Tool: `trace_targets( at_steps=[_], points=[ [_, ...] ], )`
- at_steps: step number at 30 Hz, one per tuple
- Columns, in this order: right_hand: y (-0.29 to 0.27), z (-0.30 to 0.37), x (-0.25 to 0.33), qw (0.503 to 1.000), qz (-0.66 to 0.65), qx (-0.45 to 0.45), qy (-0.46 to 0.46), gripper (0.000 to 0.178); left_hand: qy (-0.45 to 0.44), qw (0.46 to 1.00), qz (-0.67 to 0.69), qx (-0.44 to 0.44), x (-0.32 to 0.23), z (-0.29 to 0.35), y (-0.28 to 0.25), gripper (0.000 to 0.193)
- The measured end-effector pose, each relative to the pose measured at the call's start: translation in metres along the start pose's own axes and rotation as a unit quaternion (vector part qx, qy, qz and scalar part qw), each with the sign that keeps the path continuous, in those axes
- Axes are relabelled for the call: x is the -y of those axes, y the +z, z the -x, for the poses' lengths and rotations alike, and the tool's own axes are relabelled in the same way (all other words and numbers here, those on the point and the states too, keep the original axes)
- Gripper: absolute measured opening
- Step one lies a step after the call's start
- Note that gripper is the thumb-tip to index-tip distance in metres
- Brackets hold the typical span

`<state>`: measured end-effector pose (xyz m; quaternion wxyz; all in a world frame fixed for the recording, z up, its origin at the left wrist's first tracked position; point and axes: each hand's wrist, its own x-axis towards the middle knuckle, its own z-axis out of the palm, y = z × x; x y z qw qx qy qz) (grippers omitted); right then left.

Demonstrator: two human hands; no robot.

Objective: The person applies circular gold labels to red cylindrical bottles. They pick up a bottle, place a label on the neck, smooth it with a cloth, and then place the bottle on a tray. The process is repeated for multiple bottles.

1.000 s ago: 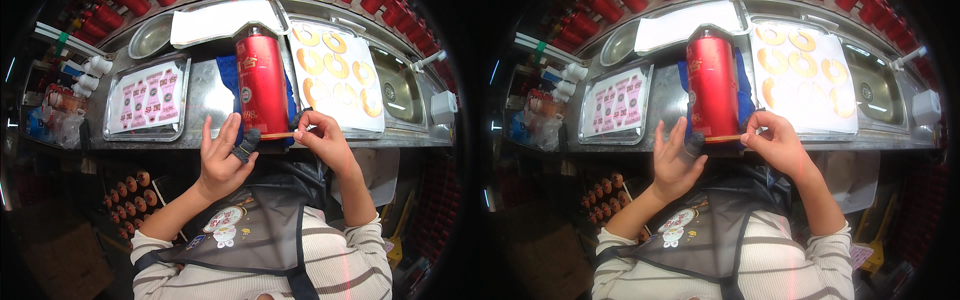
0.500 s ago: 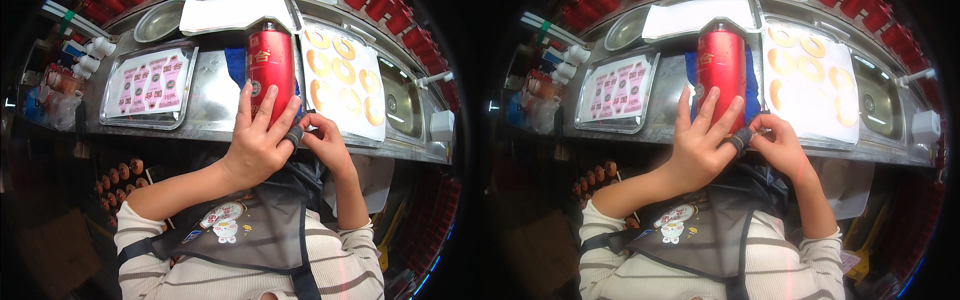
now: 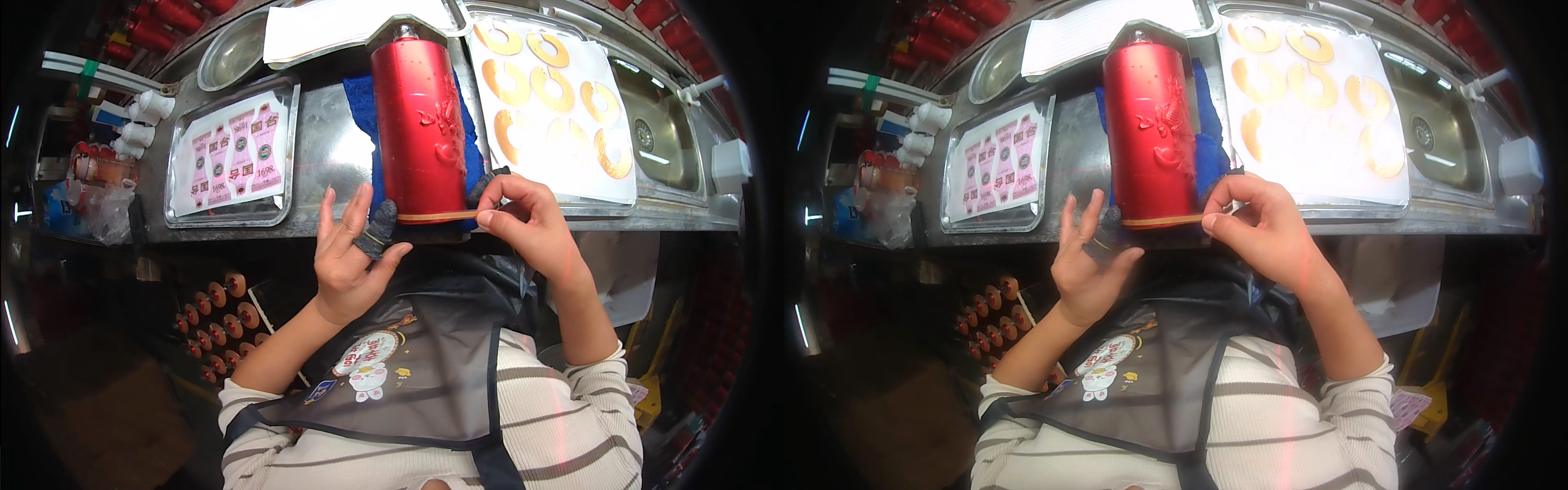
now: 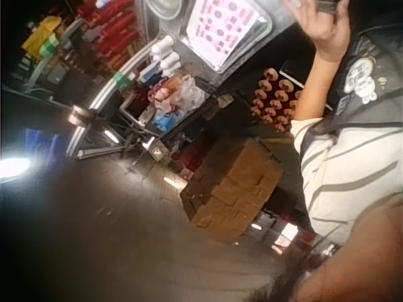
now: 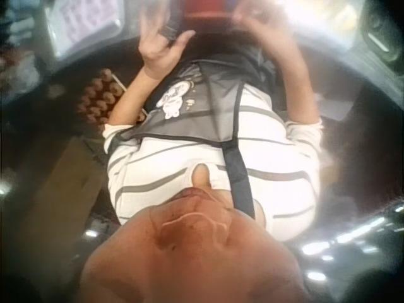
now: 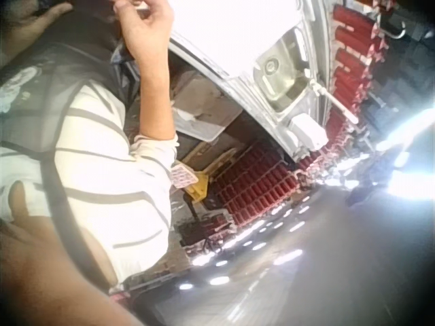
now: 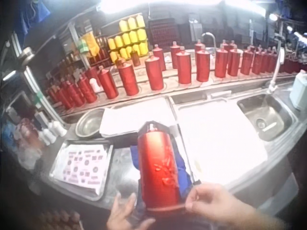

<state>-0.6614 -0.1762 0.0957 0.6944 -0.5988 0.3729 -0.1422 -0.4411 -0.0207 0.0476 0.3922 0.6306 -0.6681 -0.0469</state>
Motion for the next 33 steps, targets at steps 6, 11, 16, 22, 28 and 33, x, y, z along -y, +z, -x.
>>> trace_targets(
  at_steps=[6, 11, 16, 22, 28, 33],
  points=[
    [0.001, -0.001, -0.005, 0.999, -0.032, -0.012, 0.005, 0.010, 0.064, 0.997, -0.044, 0.012, -0.012, -0.017, -0.002, 0.042],
    [0.002, -0.002, -0.004, 1.000, -0.020, -0.015, 0.012, 0.009, 0.110, 0.989, -0.094, 0.037, -0.026, -0.037, -0.005, 0.040],
    [0.002, -0.004, -0.008, 0.999, -0.045, -0.014, 0.012, 0.004, 0.159, 0.977, -0.135, 0.050, -0.038, -0.057, 0.007, 0.022],
    [0.009, -0.006, -0.014, 0.999, -0.028, -0.018, -0.016, 0.006, 0.052, 0.997, -0.032, -0.041, -0.014, -0.048, 0.014, 0.073],
    [0.012, 0.000, -0.010, 0.999, -0.029, -0.038, -0.025, 0.008, 0.013, 1.000, 0.007, -0.019, 0.000, -0.013, 0.004, 0.051],
    [0.011, -0.003, -0.011, 0.998, -0.048, -0.039, -0.021, 0.008, 0.019, 1.000, 0.000, -0.016, -0.001, -0.004, 0.004, 0.041]
  ],
)
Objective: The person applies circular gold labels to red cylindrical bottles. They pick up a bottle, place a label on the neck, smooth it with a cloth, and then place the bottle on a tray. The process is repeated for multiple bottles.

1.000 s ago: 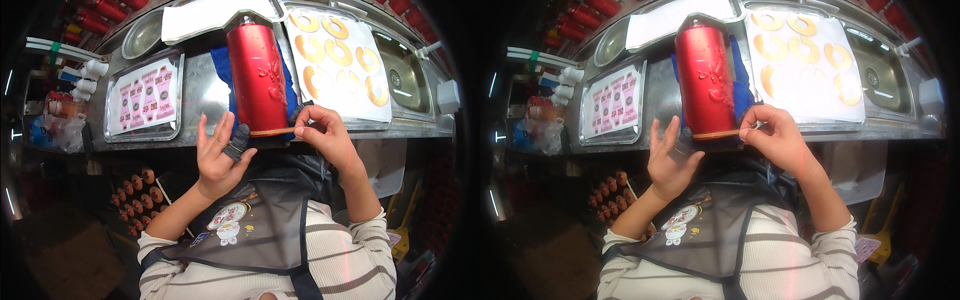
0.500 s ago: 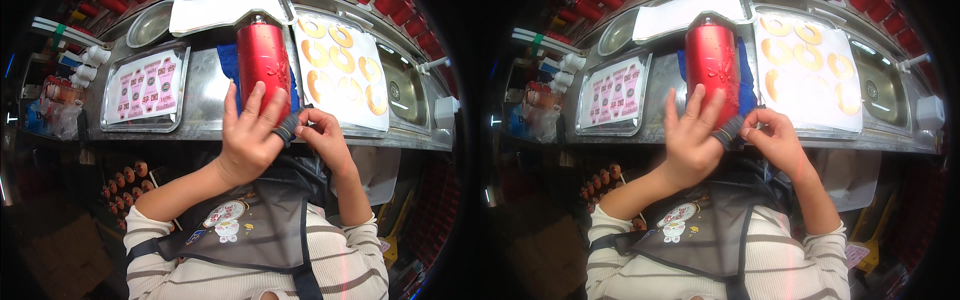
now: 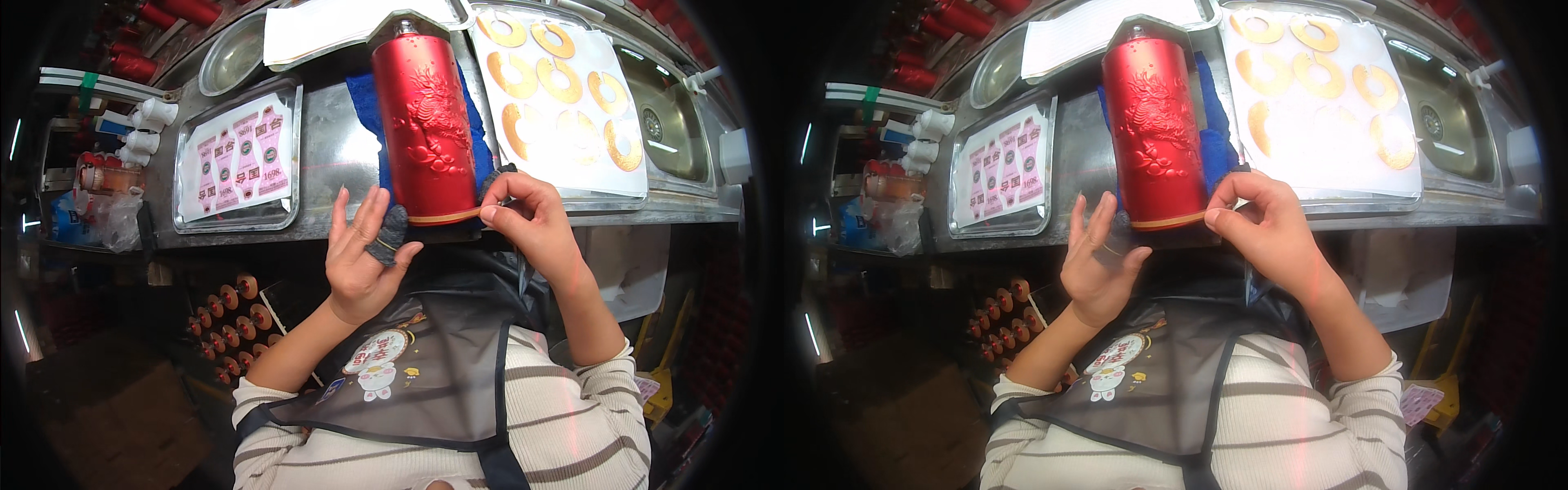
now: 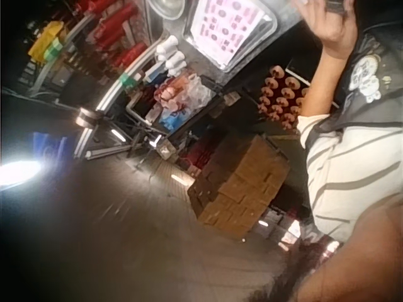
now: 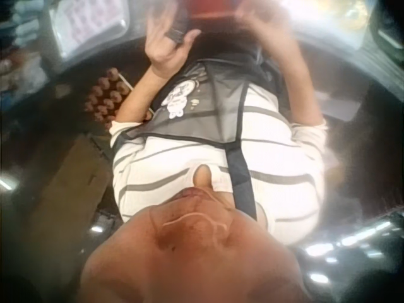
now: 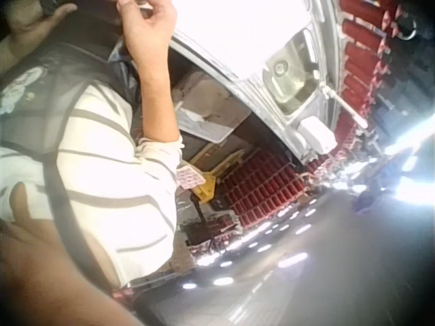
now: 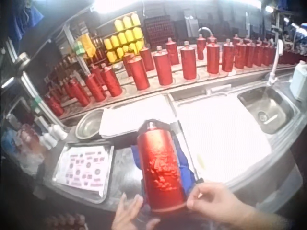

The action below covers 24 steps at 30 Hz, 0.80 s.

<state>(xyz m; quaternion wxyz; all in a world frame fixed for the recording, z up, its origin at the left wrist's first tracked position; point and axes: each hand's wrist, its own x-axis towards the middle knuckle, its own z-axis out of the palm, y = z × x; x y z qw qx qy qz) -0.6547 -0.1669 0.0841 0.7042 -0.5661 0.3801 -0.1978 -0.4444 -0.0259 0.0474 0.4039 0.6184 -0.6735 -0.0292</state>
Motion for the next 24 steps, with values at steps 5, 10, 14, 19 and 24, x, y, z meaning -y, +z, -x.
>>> trace_targets(
  at_steps=[5, 10, 14, 19, 24],
  points=[
    [0.000, 0.000, 0.005, 0.999, -0.018, 0.006, 0.032, 0.007, 0.065, 0.997, -0.028, 0.013, -0.004, -0.015, -0.004, 0.040],
    [0.001, 0.000, 0.008, 0.999, -0.021, 0.009, 0.033, 0.006, 0.129, 0.986, -0.085, 0.054, -0.012, -0.035, -0.007, 0.039],
    [-0.001, -0.001, 0.005, 0.999, -0.015, 0.014, 0.035, 0.005, 0.156, 0.978, -0.114, 0.074, -0.023, -0.052, -0.004, 0.027],
    [-0.002, 0.000, -0.002, 1.000, -0.014, 0.002, 0.027, 0.006, 0.096, 0.991, -0.083, 0.032, -0.018, -0.053, 0.012, 0.046],
    [0.002, 0.001, 0.000, 1.000, -0.010, 0.004, 0.013, 0.007, -0.001, 0.999, 0.028, -0.031, -0.003, -0.032, 0.011, 0.056]
  ],
)
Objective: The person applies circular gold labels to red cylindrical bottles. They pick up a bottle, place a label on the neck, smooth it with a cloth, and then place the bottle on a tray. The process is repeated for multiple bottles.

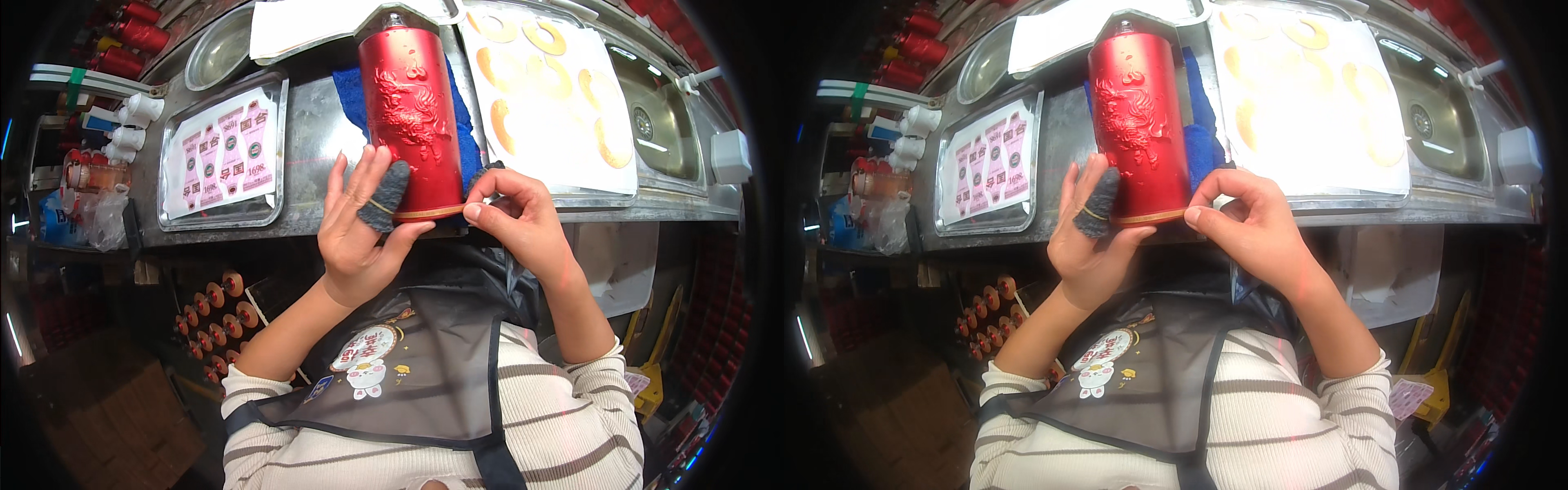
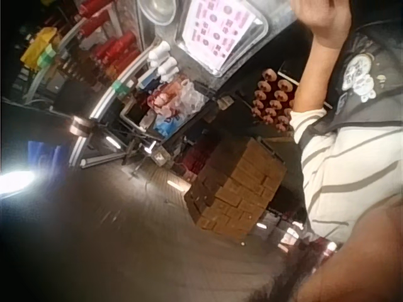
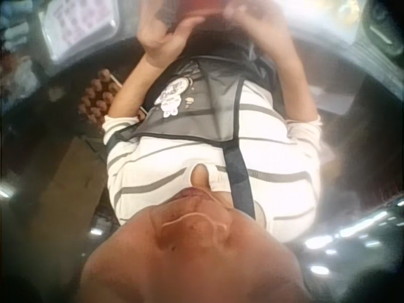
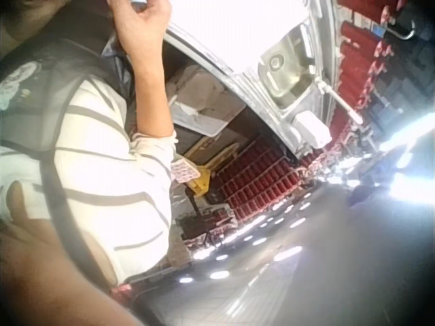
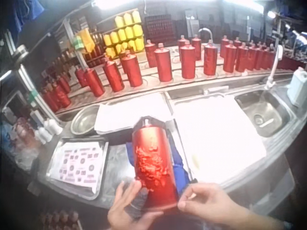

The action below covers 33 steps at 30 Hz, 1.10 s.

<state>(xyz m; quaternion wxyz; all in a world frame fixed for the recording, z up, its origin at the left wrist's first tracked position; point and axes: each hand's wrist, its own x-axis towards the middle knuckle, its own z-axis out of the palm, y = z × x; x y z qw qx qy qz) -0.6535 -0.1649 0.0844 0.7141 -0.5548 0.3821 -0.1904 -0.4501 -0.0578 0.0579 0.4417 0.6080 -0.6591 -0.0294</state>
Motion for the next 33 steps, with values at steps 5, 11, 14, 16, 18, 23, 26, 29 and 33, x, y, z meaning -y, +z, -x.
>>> trace_targets(
  at_steps=[5, 11, 14, 16, 18, 23, 26, 29, 33],
  points=[
    [-0.002, 0.003, 0.006, 1.000, -0.009, 0.003, 0.021, 0.007, -0.002, 0.999, -0.024, 0.024, 0.005, 0.031, -0.013, 0.046],
    [-0.002, 0.000, 0.001, 1.000, -0.016, 0.002, 0.005, 0.007, 0.028, 0.998, -0.043, 0.038, -0.002, 0.023, -0.015, 0.039],
    [-0.001, 0.001, 0.004, 1.000, -0.012, -0.003, 0.017, 0.008, 0.056, 0.996, -0.059, 0.046, -0.005, 0.015, -0.018, 0.039],
    [-0.003, 0.001, 0.004, 0.999, -0.010, 0.000, 0.030, 0.007, 0.078, 0.993, -0.074, 0.053, -0.007, 0.007, -0.018, 0.041],
    [-0.004, 0.000, 0.005, 0.999, -0.008, 0.002, 0.033, 0.006, 0.113, 0.986, -0.098, 0.067, -0.011, 0.000, -0.019, 0.037],
    [-0.003, 0.000, 0.005, 0.999, 0.003, 0.000, 0.031, 0.005, 0.171, 0.976, -0.125, 0.057, -0.020, -0.021, -0.011, 0.015],
    [-0.007, -0.001, -0.001, 0.999, -0.017, 0.001, 0.032, 0.005, 0.178, 0.974, -0.136, 0.044, -0.031, -0.038, 0.002, 0.018],
    [-0.008, -0.001, -0.003, 0.999, -0.035, -0.015, 0.033, 0.005, 0.146, 0.980, -0.131, 0.031, -0.025, -0.035, 0.013, 0.016],
    [-0.004, -0.004, -0.003, 0.999, 0.013, -0.010, 0.037, 0.004, 0.049, 0.996, -0.062, 0.029, -0.009, -0.014, 0.004, 0.039]
  ],
)
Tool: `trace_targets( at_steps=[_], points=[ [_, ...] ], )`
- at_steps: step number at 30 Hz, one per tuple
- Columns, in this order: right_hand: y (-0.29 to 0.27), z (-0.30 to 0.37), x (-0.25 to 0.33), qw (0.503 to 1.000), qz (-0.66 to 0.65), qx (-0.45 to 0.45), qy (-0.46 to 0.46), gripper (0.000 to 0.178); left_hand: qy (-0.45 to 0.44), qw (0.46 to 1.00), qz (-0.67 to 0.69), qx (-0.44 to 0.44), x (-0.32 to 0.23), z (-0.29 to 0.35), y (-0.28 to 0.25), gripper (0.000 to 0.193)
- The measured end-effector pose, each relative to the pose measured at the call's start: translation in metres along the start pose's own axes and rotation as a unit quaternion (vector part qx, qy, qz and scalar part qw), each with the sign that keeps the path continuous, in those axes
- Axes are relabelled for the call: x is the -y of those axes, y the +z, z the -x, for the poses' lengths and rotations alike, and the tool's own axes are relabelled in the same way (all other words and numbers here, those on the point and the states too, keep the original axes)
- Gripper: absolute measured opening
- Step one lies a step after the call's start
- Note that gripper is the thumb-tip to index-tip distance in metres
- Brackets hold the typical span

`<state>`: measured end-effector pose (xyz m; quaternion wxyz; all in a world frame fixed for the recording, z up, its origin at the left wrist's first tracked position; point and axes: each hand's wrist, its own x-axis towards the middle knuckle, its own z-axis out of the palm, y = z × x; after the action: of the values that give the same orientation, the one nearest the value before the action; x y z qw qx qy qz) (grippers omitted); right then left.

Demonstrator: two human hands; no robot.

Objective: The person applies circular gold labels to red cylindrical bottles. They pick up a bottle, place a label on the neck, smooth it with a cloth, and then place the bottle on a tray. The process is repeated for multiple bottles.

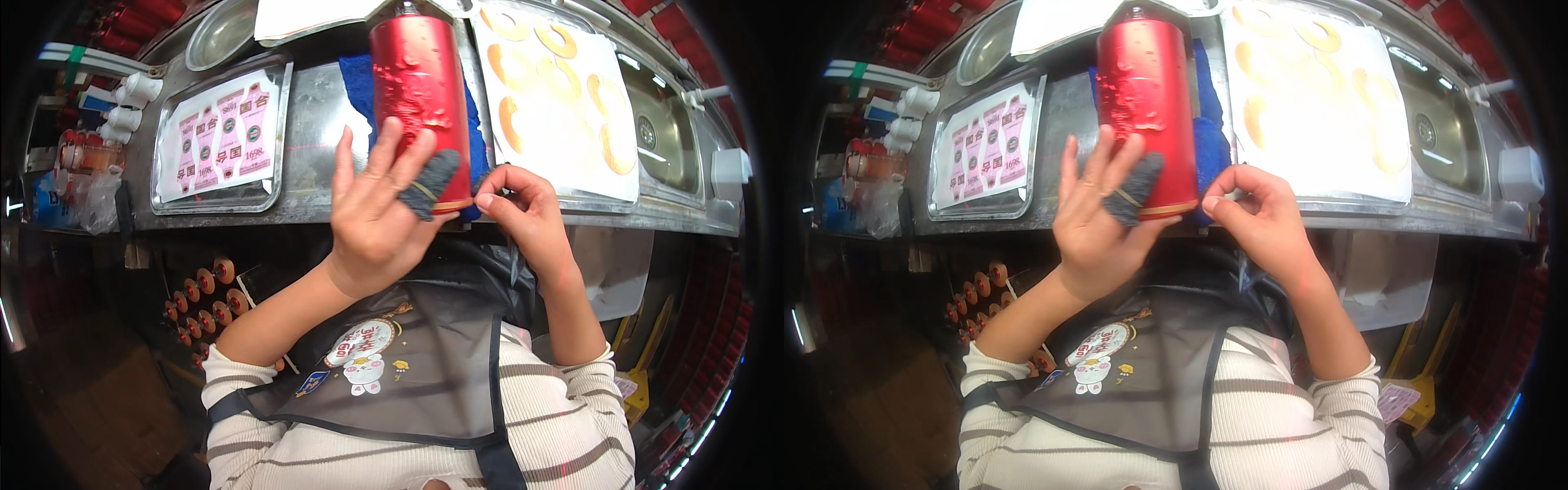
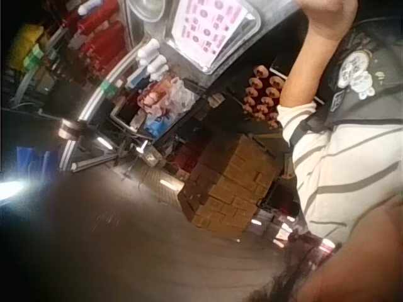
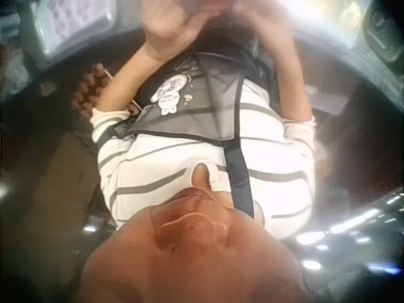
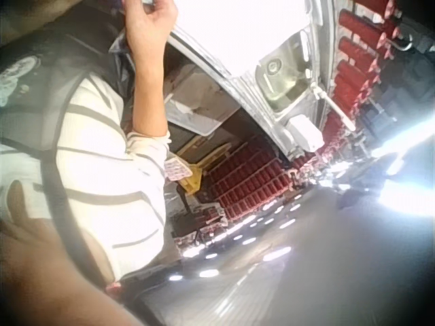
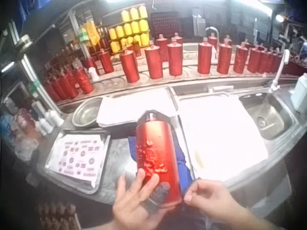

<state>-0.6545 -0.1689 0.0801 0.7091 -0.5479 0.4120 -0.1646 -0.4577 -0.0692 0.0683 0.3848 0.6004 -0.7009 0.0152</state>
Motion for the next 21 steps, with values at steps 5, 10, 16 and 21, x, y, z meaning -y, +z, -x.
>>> trace_targets(
  at_steps=[5, 10, 16, 21],
  points=[
    [0.017, 0.010, -0.003, 0.998, -0.011, -0.066, -0.014, 0.019, -0.060, 0.996, 0.061, -0.005, 0.003, 0.026, -0.010, 0.051],
    [0.046, 0.006, 0.003, 0.953, 0.225, -0.154, -0.133, 0.048, -0.070, 0.997, 0.038, 0.015, 0.004, 0.054, -0.012, 0.047],
    [0.048, -0.003, -0.013, 0.951, 0.203, -0.168, -0.161, 0.053, -0.046, 0.998, 0.019, 0.034, -0.003, 0.040, -0.013, 0.040],
    [0.044, 0.003, -0.009, 0.975, 0.126, -0.143, -0.116, 0.047, -0.010, 0.999, -0.018, 0.030, -0.006, 0.030, -0.012, 0.033]
  ],
)
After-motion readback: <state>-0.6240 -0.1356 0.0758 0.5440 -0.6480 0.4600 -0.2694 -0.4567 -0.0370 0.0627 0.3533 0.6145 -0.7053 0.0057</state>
